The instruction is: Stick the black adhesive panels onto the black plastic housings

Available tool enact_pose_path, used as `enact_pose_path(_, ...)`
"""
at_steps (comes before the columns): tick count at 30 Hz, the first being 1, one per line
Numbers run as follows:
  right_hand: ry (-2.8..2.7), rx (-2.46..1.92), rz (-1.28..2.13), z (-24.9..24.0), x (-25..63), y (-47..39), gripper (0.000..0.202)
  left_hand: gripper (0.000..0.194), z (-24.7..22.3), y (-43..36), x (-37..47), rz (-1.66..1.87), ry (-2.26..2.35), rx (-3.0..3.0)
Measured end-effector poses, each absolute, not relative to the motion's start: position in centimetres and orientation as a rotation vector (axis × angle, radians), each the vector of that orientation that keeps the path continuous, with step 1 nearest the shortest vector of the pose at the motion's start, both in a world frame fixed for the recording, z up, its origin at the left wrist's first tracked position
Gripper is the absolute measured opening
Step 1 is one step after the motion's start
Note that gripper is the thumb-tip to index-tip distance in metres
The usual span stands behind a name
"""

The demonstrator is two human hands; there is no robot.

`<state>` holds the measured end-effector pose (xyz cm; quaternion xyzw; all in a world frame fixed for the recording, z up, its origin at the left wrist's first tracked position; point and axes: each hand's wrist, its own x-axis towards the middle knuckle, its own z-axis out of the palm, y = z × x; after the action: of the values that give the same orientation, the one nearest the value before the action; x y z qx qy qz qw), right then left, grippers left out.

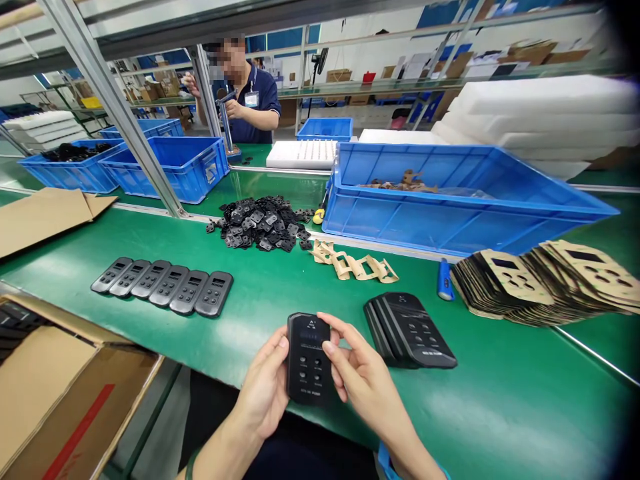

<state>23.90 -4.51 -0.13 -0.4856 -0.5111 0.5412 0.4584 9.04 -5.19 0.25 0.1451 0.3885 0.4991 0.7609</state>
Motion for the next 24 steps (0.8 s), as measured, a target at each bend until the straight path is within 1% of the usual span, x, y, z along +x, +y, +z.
enact_pose_path(3,-1.252,-1.196,1.342,-0.29,23.87,-4.44,0.038,0.036,0.23,-5.17,9.03,1.079,0.852,0.309)
enact_pose_path(8,-1.318,-1.208,1.263,-0.5,23.83,-4.53,0.035,0.036,-0.01,-5.16,9.14,1.084,0.859,0.295)
enact_pose_path(16,-1.395,-1.279,1.127,-0.67,23.94,-4.55,0.043,0.037,0.25,-5.34,9.59,1.117,0.85,0.33)
enact_pose_path(20,-1.35,-1.259,1.154,-0.64,23.78,-4.6,0.042,0.04,0.4,-5.57,9.76,1.132,0.848,0.424)
enact_pose_path(24,-1.235,-1.199,1.241,-0.52,23.58,-4.76,0.039,0.042,0.44,-5.57,9.69,1.113,0.835,0.395)
